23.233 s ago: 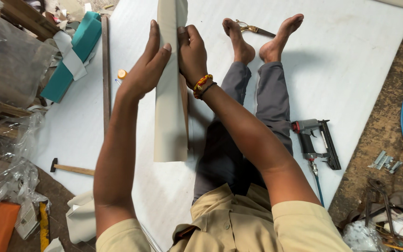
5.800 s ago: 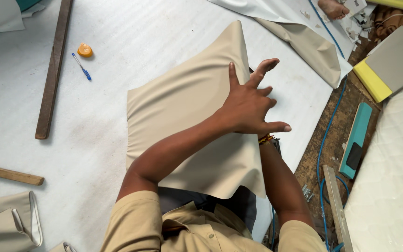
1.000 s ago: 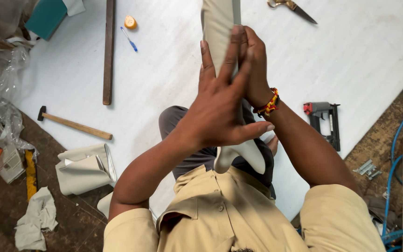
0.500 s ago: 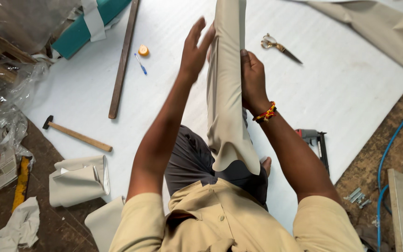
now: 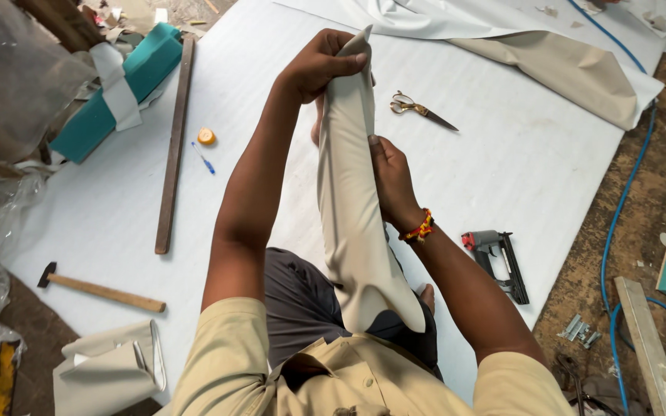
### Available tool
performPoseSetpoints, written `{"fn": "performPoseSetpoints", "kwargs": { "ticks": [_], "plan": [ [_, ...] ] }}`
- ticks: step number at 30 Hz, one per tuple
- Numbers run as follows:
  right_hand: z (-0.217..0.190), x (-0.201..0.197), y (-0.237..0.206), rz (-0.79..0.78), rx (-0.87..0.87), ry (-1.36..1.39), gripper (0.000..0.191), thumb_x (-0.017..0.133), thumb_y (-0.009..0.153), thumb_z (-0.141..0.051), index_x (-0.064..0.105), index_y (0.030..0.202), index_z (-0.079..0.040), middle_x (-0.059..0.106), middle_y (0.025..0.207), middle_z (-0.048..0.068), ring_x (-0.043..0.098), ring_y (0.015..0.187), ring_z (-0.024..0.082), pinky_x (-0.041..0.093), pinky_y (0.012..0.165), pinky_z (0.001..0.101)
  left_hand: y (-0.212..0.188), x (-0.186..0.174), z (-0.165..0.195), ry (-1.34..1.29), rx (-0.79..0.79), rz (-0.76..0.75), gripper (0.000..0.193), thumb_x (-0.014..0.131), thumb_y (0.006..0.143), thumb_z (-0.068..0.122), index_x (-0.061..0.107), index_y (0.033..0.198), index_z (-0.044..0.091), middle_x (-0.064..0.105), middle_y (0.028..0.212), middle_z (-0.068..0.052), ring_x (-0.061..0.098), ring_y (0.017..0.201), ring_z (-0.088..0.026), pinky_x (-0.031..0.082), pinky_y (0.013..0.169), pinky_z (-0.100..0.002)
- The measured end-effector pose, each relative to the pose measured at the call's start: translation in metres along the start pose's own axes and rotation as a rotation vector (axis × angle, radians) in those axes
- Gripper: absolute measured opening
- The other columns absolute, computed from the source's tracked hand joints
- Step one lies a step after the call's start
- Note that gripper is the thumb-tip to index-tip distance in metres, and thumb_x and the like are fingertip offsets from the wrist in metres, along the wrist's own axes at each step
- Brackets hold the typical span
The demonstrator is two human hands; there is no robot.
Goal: The person wraps a rectangular wooden board with a light-colored fabric, smoothing and folding the material around the edges. They use a pneumatic staple gun to secure the fabric to the back of the board, working methodically along the sides.
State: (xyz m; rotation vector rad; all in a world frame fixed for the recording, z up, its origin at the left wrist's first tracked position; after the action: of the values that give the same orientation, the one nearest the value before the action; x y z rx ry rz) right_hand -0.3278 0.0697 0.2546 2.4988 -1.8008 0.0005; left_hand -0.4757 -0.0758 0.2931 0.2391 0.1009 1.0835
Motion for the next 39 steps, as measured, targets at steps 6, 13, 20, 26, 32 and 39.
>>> {"fn": "performPoseSetpoints", "kwargs": {
  "ticks": [6,13,20,26,32,39],
  "plan": [
    [0.004,-0.008,-0.005,0.040,0.028,-0.043,0.047,0.042,0.111,-0.041,0.067,0.109,-0.001,0.066,0.089,-0.001,0.055,0.079,0.005,0.051,0.075,0.0236,0.012,0.002,0.004,0.292,0.038,0.290,0.028,0.084,0.085,0.020,0.076,0.098,-0.002,0.077,0.084,-0.012,0.074,0.074,-0.019,0.062,0.071,-0.037],
    [0.007,-0.006,0.001,0.015,0.042,-0.045,0.048,0.042,0.112,-0.040,0.068,0.110,0.000,0.066,0.088,-0.001,0.055,0.078,0.006,0.050,0.074,0.0247,0.026,0.006,0.004,0.616,-0.198,0.324,0.029,0.082,0.078,0.023,0.079,0.096,0.001,0.076,0.079,-0.013,0.074,0.065,-0.021,0.061,0.066,-0.038],
    [0.000,-0.008,-0.001,-0.007,0.064,0.054,0.046,0.042,0.110,-0.039,0.068,0.114,-0.001,0.071,0.093,0.000,0.061,0.078,0.005,0.054,0.074,0.0240,0.031,0.009,0.006,0.694,-0.228,0.318,0.037,0.084,0.073,0.023,0.075,0.098,-0.002,0.076,0.083,-0.016,0.076,0.073,-0.025,0.061,0.070,-0.040],
    [-0.002,-0.015,0.003,-0.004,0.019,0.047,0.044,0.045,0.113,-0.037,0.068,0.116,0.000,0.069,0.096,0.000,0.059,0.082,0.003,0.052,0.076,0.0228,0.034,0.013,0.014,0.811,-0.176,0.360,0.040,0.084,0.071,0.025,0.076,0.103,0.002,0.076,0.095,-0.016,0.076,0.083,-0.028,0.060,0.077,-0.040],
    [0.004,-0.016,0.001,0.032,0.069,0.029,0.045,0.043,0.111,-0.037,0.068,0.112,-0.001,0.070,0.090,0.000,0.060,0.076,0.004,0.053,0.070,0.0231,0.035,0.003,-0.011,0.675,-0.152,0.360,0.050,0.082,0.076,0.023,0.069,0.119,0.000,0.077,0.102,-0.017,0.078,0.087,-0.026,0.061,0.080,-0.038],
    [-0.001,-0.008,0.002,0.011,0.033,0.047,0.045,0.044,0.112,-0.038,0.068,0.110,0.000,0.068,0.087,0.001,0.057,0.073,0.005,0.051,0.069,0.0240,-0.114,0.003,-0.057,-0.212,0.459,0.780,0.053,0.042,0.113,0.028,0.035,0.155,-0.004,0.047,0.154,-0.019,0.060,0.131,-0.031,0.049,0.118,-0.045]
  ]
}}
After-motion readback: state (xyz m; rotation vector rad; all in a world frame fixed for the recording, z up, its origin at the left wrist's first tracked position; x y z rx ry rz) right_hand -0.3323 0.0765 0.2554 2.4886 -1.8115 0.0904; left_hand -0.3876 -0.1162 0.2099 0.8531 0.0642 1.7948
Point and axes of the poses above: each hand's wrist, its own y-axis towards the middle knuckle, its own x-axis out of the palm, z = x × y, the point moved 9 cm from there along y, towards the middle knuckle
